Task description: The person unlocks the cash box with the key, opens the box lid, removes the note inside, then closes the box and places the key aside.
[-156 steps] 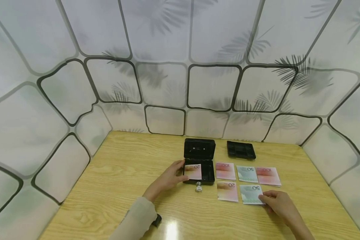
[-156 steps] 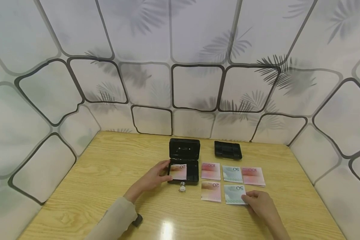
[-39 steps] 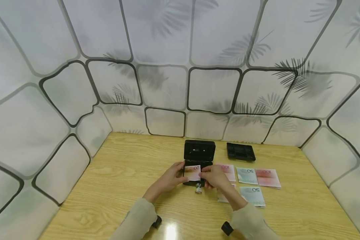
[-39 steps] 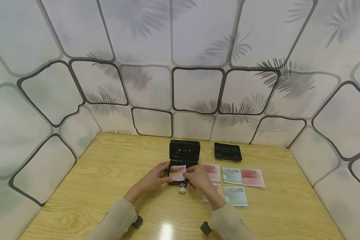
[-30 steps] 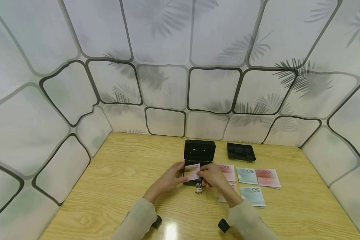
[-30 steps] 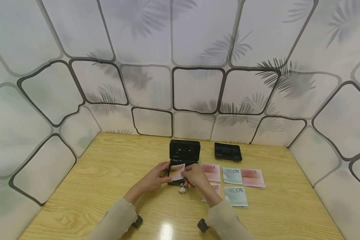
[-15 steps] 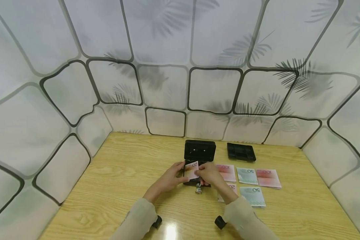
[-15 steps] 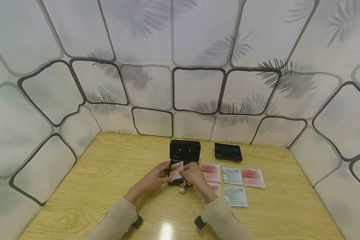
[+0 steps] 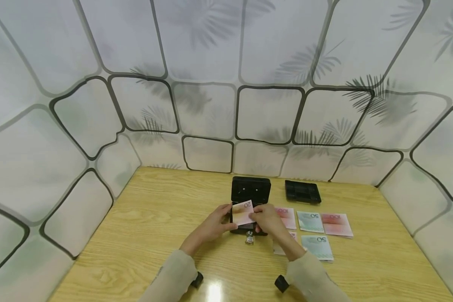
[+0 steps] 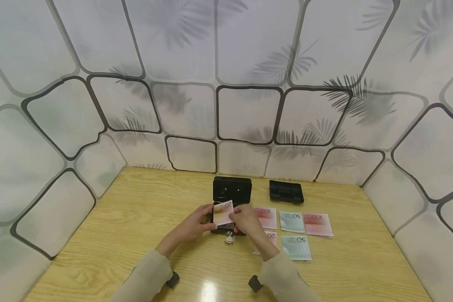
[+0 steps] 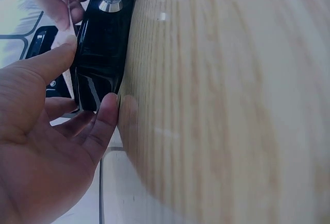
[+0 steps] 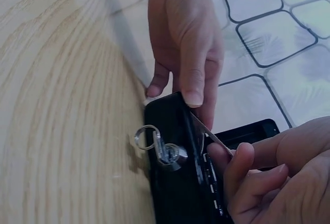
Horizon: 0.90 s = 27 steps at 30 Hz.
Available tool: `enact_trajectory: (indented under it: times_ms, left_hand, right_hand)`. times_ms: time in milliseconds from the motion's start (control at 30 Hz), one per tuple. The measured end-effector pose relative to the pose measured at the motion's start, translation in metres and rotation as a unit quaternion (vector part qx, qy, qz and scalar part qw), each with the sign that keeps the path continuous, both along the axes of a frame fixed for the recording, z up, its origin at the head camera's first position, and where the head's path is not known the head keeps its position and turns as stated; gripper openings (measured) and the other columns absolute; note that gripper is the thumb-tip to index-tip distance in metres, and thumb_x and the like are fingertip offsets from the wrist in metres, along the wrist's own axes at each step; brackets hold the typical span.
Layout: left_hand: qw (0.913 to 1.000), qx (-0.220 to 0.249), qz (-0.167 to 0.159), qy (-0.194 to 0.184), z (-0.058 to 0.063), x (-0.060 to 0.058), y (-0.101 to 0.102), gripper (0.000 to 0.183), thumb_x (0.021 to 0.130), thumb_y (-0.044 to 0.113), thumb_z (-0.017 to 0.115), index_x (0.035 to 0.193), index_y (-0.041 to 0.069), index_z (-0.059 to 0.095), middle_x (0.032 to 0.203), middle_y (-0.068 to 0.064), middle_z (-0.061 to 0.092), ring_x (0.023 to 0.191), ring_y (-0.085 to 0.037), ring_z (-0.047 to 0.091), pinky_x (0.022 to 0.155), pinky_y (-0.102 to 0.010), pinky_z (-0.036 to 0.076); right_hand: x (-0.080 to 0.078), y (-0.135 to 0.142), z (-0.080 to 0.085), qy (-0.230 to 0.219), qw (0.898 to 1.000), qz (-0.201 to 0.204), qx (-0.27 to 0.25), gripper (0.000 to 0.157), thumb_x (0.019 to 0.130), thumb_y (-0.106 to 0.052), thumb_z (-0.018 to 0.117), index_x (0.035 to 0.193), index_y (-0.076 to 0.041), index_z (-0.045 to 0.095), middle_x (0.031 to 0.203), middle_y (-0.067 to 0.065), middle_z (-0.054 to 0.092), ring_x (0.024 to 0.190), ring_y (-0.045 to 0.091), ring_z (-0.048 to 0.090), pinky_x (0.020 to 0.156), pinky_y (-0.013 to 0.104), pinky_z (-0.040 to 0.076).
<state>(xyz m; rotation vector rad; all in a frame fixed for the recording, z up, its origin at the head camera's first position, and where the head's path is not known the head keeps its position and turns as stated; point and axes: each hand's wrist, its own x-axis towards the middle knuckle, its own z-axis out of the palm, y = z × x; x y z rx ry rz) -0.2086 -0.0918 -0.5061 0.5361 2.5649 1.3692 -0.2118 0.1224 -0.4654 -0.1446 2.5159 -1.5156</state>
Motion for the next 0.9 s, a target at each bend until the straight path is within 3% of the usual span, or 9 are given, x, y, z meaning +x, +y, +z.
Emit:
enact_trajectory:
  times_ms: [267, 500, 667, 900]
  left_hand:
    - [0.9999, -0.006, 0.009, -0.008, 0.0, 0.001, 0.001, 0.078, 0.1, 0.025, 0.072, 0.16, -0.002, 0.031, 0.162, -0.023, 0.032, 0.148, -0.042, 0.034, 0.118, -0.056, 0.03]
    - [1.0, -0.002, 0.009, -0.001, 0.001, 0.0, 0.002, 0.077, 0.099, 0.021, 0.073, 0.159, -0.005, 0.032, 0.161, -0.026, 0.032, 0.148, -0.043, 0.033, 0.118, -0.057, 0.03]
    - [1.0, 0.004, 0.006, 0.002, 0.0, 0.0, 0.001, 0.076, 0.099, 0.019, 0.073, 0.158, -0.007, 0.032, 0.161, -0.027, 0.033, 0.147, -0.044, 0.033, 0.118, -0.057, 0.029]
    - [1.0, 0.001, 0.003, 0.001, -0.002, -0.001, 0.001, 0.076, 0.099, 0.021, 0.073, 0.158, -0.006, 0.032, 0.161, -0.026, 0.032, 0.148, -0.043, 0.033, 0.119, -0.056, 0.03]
  right_hand:
    - [0.001, 0.007, 0.006, 0.0, 1.0, -0.011, -0.018, 0.019, 0.099, -0.003, 0.063, 0.08, 0.002, 0.064, 0.053, 0.004, 0.05, 0.044, 0.012, 0.048, 0.041, 0.022, 0.029]
    - [0.001, 0.016, 0.018, 0.0, 1.0, -0.02, -0.006, 0.013, 0.101, -0.008, 0.063, 0.102, 0.001, 0.072, 0.062, 0.01, 0.059, 0.051, 0.017, 0.053, 0.044, 0.023, 0.031]
    - [0.003, 0.022, 0.027, -0.001, 1.0, -0.013, 0.005, 0.013, 0.102, -0.012, 0.063, 0.097, -0.004, 0.072, 0.06, 0.007, 0.058, 0.053, 0.018, 0.052, 0.045, 0.023, 0.03]
    - [0.005, 0.034, 0.037, 0.0, 0.999, -0.002, -0.037, 0.015, 0.102, -0.013, 0.063, 0.099, -0.001, 0.072, 0.065, 0.007, 0.059, 0.055, 0.016, 0.055, 0.045, 0.021, 0.033]
